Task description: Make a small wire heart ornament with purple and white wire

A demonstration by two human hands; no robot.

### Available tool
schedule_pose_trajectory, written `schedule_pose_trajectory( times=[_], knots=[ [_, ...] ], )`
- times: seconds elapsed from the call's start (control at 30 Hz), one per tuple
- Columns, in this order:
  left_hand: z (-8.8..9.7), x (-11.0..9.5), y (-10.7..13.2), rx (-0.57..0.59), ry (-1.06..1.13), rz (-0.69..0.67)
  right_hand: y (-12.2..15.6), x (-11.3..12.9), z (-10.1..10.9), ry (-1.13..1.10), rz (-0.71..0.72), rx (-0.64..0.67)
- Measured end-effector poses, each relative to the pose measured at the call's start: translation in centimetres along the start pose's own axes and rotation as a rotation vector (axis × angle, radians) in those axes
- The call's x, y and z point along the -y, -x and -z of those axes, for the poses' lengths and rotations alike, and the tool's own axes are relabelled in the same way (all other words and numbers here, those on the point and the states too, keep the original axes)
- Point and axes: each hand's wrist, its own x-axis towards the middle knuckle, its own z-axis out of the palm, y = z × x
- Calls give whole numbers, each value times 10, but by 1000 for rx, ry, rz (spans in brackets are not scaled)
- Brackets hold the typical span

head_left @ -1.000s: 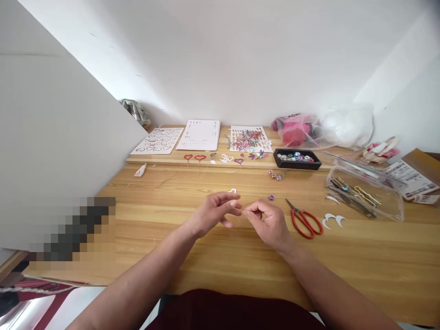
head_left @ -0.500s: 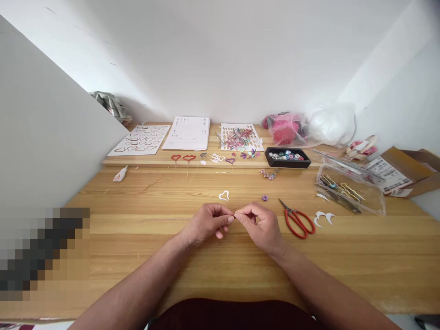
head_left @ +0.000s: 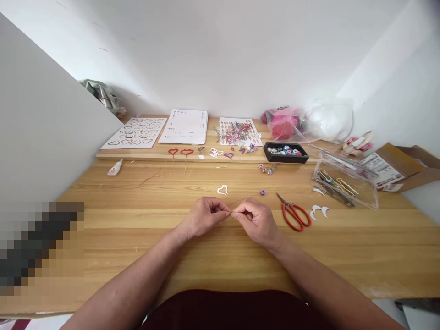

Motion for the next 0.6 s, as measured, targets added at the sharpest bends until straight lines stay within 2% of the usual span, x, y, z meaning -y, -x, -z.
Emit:
schedule_pose_trajectory(
  times=[0.17,0.27,0.33,0.43,0.5,0.6],
  knots=[
    [4,-2,1,-25,-135,-42,0,-1,1,26,-27,35],
    [9,-3,-2,-80,-59,-70,-1,-5,4,-24,-78,13],
    [15,-5,-5,-180,83,-89,-4,-10,8,-52,-120,-67],
    [28,-9,-8,-415,320,-94,-8,-20,13,-63,-187,-186],
    [36,-12,-9,-545,447,-132,-10,-25,12,-49,-202,-181],
    [44,-15,-11,-687,522,-201,-9,-27,9,71,-144,-82]
  ],
)
